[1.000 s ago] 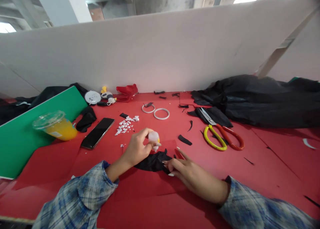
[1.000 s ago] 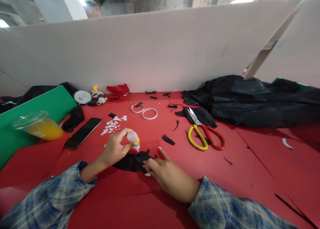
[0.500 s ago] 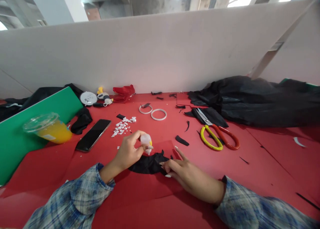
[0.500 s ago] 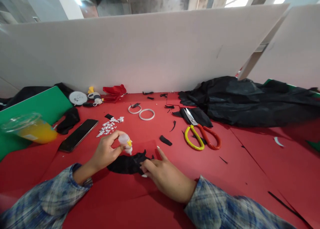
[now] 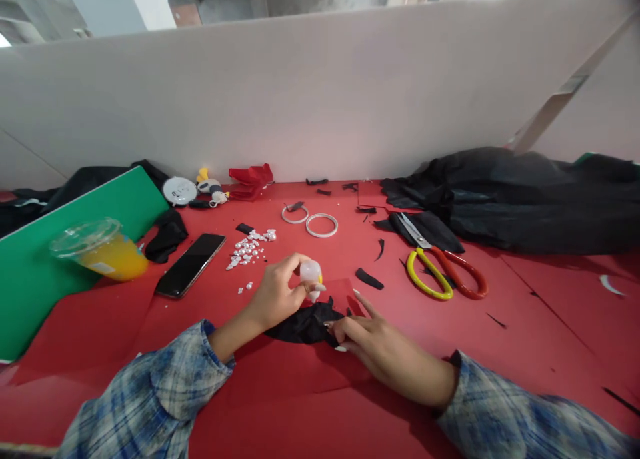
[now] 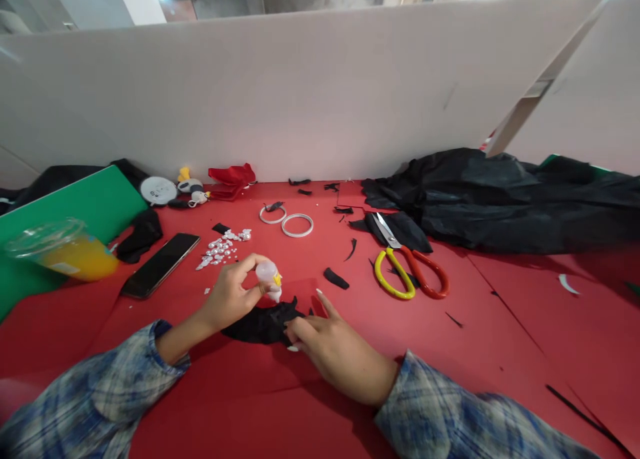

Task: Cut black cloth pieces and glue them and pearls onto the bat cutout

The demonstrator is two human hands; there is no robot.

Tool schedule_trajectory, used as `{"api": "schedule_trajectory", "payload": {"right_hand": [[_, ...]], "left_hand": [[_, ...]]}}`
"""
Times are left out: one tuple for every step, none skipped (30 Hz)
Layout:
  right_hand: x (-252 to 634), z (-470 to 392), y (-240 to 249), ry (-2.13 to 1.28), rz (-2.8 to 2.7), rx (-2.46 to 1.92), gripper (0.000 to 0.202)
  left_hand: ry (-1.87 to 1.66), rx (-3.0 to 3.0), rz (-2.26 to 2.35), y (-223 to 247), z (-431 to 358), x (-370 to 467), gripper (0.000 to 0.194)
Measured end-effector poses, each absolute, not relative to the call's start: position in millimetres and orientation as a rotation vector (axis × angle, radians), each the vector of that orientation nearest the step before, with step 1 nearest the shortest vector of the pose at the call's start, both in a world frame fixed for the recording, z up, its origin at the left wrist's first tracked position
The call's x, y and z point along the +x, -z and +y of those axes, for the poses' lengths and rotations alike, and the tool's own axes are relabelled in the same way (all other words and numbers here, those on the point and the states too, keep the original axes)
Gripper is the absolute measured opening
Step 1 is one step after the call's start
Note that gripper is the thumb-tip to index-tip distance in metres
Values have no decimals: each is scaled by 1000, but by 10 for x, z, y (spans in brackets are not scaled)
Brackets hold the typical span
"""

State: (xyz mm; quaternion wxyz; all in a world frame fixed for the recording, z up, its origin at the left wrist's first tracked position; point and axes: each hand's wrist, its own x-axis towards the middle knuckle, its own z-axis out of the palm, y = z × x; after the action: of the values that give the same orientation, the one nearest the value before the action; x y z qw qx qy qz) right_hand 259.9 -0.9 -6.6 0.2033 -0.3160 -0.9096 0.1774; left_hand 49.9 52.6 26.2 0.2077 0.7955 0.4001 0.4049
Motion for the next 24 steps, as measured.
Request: {"api": "schedule_trajectory", "payload": {"right_hand": [[2600,-8,74,-493,-2538,-878,20],[2602,-8,80,-491,-2542,-876,19],[2604,-7,85,-489,-2546,-875,19],[2606,-6,89,-485,-2551,-876,19],[2607,-6,89,-477,-2554,-876,19],[2608,-6,87,-469,-2555,-879,19],[2607,-6,83,-461,-2556,-883,19],[2605,-7,77,-454,-2557,-883,19],[2603,-7,71,-447,-2558,-880,20],[2600,-8,65,-442,-2559,-877,21],[2597,-8,59,-440,-2560,-873,21],[2596,-8,54,-442,-2561,-872,20],[2595,-8,51,-445,-2559,-870,20],[2595,-8,49,-452,-2558,-874,19],[2595,-9,47,-460,-2556,-880,19],[2597,-9,47,-471,-2555,-885,19],[2598,-10,48,-480,-2551,-887,20],[2600,-10,50,-488,-2549,-885,20],[2602,-10,54,-494,-2550,-880,20],[2603,-10,58,-497,-2555,-876,20],[2604,-10,63,-494,-2559,-870,20],[2605,-10,67,-490,-2563,-870,20],[2606,-9,71,-489,-2563,-874,20],[2606,-9,72,-491,-2560,-880,19]], "left_hand": [[-1125,2203,1118,-255,536,520,12],[-1127,2187,1123,-247,544,535,12],[-1132,2169,1124,-240,549,544,13],[-1138,2153,1121,-234,551,546,13],[-1142,2141,1114,-228,551,543,13],[-1142,2134,1103,-224,549,537,13],[-1143,2133,1096,-222,546,529,13],[-1144,2135,1095,-221,542,523,13],[-1145,2139,1103,-221,539,519,13],[-1147,2142,1116,-222,537,518,12],[-1150,2140,1131,-224,536,521,12],[-1155,2132,1143,-226,536,526,12],[-1158,2122,1148,-228,538,532,13],[-1155,2110,1146,-229,541,537,13],[-1152,2099,1142,-229,544,539,14],[-1148,2092,1141,-229,547,537,14],[-1142,2088,1144,-228,550,533,14],[-1137,2082,1152,-226,554,525,14],[-1137,2074,1164,-224,559,518,14],[-1141,2063,1175,-221,564,510,13],[-1146,2054,1186,-218,569,503,13],[-1148,2049,1192,-215,575,498,14],[-1147,2050,1193,-212,580,493,14],[-1150,2057,1190,-210,584,487,14]]}}
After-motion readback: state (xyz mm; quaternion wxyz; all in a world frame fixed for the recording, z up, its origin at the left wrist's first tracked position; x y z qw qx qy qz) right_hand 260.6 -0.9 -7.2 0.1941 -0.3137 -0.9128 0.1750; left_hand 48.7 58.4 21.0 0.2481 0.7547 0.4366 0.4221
